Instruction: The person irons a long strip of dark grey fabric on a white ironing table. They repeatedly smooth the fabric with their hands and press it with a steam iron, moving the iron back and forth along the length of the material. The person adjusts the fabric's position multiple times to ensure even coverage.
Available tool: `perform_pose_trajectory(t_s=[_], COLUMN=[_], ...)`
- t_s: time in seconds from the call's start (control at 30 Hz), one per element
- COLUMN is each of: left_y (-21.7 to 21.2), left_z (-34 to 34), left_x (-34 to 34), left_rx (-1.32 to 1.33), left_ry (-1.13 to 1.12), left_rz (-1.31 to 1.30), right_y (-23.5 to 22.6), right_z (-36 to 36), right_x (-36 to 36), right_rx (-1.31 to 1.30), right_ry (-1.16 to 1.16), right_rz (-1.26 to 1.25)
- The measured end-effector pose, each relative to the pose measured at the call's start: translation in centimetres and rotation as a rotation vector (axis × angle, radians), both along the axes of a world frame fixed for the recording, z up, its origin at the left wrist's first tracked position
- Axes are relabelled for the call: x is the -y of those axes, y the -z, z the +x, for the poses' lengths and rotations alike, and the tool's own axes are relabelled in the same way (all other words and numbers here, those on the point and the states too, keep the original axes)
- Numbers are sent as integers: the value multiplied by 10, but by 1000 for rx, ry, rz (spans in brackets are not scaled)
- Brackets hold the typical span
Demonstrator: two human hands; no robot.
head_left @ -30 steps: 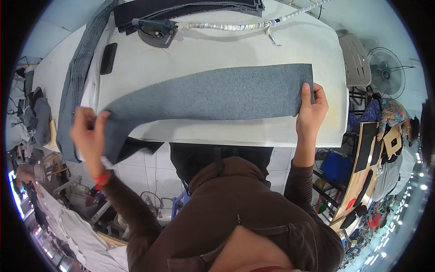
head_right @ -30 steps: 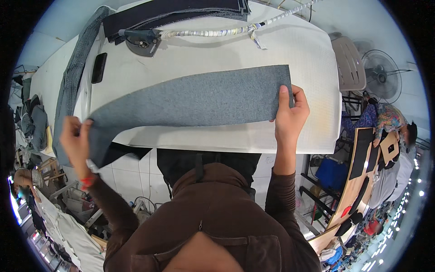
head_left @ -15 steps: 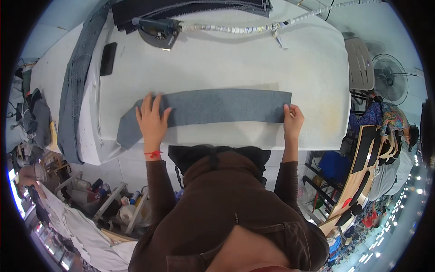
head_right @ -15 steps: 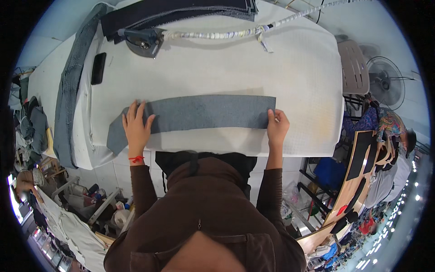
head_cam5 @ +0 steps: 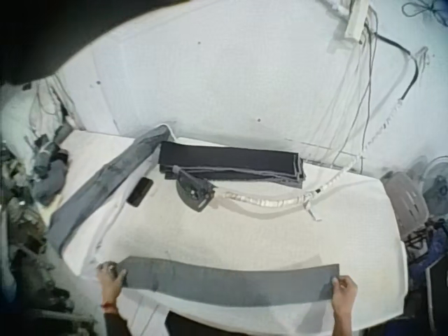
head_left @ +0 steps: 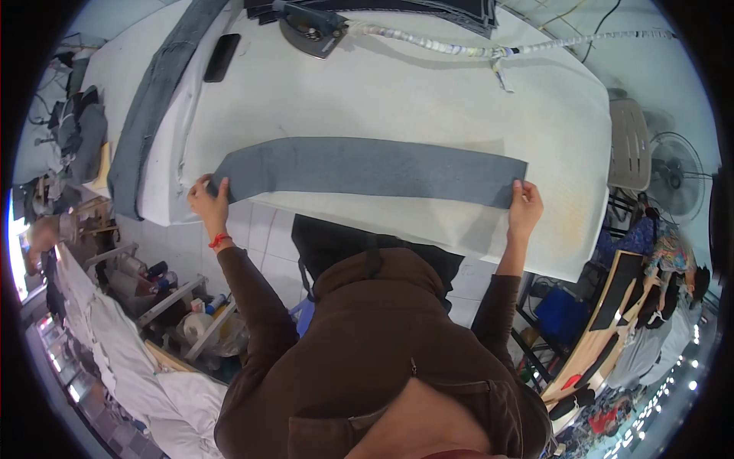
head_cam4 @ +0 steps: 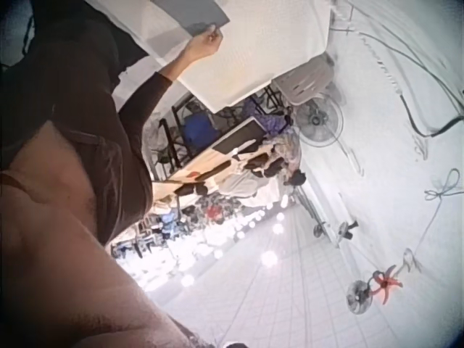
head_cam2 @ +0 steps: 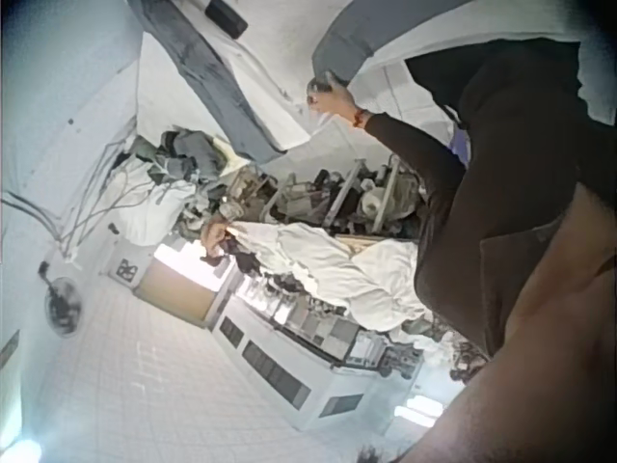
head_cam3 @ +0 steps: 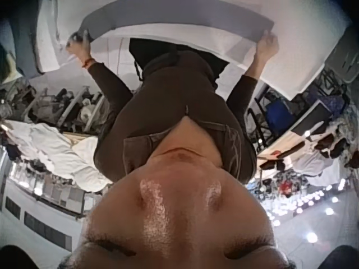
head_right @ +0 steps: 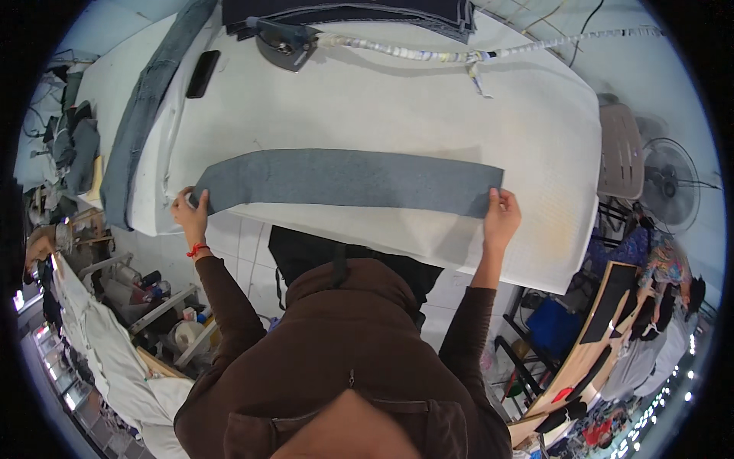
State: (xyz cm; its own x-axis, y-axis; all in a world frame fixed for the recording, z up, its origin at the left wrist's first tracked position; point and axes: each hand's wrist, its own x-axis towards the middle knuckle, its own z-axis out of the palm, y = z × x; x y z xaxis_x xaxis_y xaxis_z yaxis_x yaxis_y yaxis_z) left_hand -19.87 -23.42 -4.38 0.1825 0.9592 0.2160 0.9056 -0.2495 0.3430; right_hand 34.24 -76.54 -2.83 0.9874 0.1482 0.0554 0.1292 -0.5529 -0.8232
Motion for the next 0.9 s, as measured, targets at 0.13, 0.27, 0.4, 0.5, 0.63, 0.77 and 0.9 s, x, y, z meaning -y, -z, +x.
perform_pose_trajectory(t_s=[0.13,0.27,0.4,0.5,0.63,0.77,0.9], left_y=[-36,-151,-250,-255,-176,-79,-30], left_z=[-3,20,31,65,88,133,101], left_x=[-3,-2,-64,-104,-112,-2,58], left_rx=[-118,396,243,-59,-573,-265,-214], left_ry=[330,393,640,661,679,764,188], left_rz=[28,-420,-248,-221,22,-32,331], right_y=[-10,-79,-116,-93,-15,-3,-6], right_z=[18,47,44,10,-46,-41,-30], right_x=[4,35,56,42,17,21,21], right_rx=[240,368,130,205,-119,-53,34], right_ry=[32,103,88,2,112,133,-25], right_rz=[-31,-123,57,-76,-61,30,-64])
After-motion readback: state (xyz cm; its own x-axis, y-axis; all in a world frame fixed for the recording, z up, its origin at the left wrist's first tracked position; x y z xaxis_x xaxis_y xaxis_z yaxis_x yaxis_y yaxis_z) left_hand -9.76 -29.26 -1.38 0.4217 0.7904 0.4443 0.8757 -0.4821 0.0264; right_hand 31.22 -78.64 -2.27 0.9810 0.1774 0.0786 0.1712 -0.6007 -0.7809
